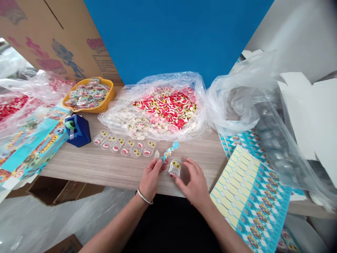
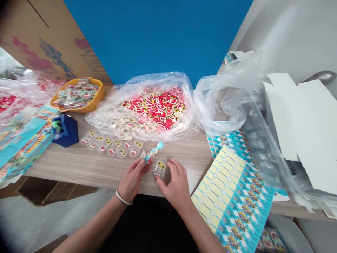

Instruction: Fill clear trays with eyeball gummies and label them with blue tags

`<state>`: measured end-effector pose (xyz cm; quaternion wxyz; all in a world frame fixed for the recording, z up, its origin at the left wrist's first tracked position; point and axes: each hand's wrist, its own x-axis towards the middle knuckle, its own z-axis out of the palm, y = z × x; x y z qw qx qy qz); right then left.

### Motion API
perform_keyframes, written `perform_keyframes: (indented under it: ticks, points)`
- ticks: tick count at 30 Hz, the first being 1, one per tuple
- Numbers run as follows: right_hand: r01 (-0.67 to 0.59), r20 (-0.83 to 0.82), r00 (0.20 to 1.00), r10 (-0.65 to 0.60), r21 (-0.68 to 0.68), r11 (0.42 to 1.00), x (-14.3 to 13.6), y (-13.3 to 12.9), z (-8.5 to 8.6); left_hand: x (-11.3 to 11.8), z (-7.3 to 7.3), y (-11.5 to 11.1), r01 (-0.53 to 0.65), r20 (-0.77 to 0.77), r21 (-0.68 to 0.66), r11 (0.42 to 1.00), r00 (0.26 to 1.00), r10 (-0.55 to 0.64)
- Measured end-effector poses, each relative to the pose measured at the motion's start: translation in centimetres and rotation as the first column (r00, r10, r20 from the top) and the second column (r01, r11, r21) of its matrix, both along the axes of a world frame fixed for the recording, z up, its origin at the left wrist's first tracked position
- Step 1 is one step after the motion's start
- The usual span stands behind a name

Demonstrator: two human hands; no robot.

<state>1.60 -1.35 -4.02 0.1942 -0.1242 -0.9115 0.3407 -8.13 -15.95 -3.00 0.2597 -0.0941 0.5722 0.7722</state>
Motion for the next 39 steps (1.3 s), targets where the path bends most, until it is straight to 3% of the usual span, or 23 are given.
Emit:
perform_keyframes:
  ticks: [3, 6, 10, 13, 16, 18, 24, 33, 36, 39]
  points:
    - [0.089, -0.037, 0.994, -0.101, -0.233, 0.968, 0.2, 1.6, 2.1, -0.6, 1.6, -0.9, 0.258, -0.122, -0.150, 0.955, 0.953, -0.276]
    - [0.031, 0.000, 0.999, -0.033, -0.343, 0.939, 0.1, 2.8, 3.7, -0.9, 3.4, -1.5, 0.480, -0.187, -0.265, 0.836, 0.825, -0.533]
    - [-0.001, 0.156, 0.983, 0.098, -0.529, 0.849, 0.4, 2.6, 3.7, -0.5, 3.7, -2.0, 0.589, -0.165, -0.325, 0.740, 0.735, -0.658]
    - [0.057, 0.220, 0.971, 0.087, -0.574, 0.817, 1.1, 1.6, 2.6, -0.3, 2.5, -2.4, 0.557, -0.149, -0.494, 0.667, 0.702, -0.696]
    - [0.114, 0.240, 0.971, 0.019, -0.526, 0.843, 1.1, 0.8, 1.7, -1.0, 1.4, -2.3, 0.427, -0.192, -0.710, 0.560, 0.648, -0.737]
    - [0.139, 0.250, 0.968, -0.019, -0.473, 0.870, 0.6, 0.5, 1.3, -1.9, 1.2, -1.8, 0.364, -0.197, -0.787, 0.498, 0.617, -0.762]
    - [0.144, 0.287, 0.956, -0.055, -0.297, 0.944, -1.2, 0.7, 0.8, -4.6, 1.1, 0.3, 0.307, -0.158, -0.879, 0.364, 0.533, -0.831]
    - [-0.023, 0.359, 0.932, 0.037, -0.042, 0.999, -2.4, 0.9, -0.2, -4.9, 0.7, 1.1, 0.260, 0.000, -0.956, 0.137, 0.465, -0.885]
    - [-0.103, 0.409, 0.907, 0.101, -0.018, 0.995, -2.4, 0.8, 0.5, -4.6, 1.2, 0.7, 0.237, 0.023, -0.964, 0.120, 0.525, -0.851]
    - [-0.161, 0.466, 0.874, 0.139, 0.008, 0.987, -2.1, -0.1, 1.3, -3.7, 1.5, -0.9, 0.215, -0.008, -0.958, 0.190, 0.642, -0.767]
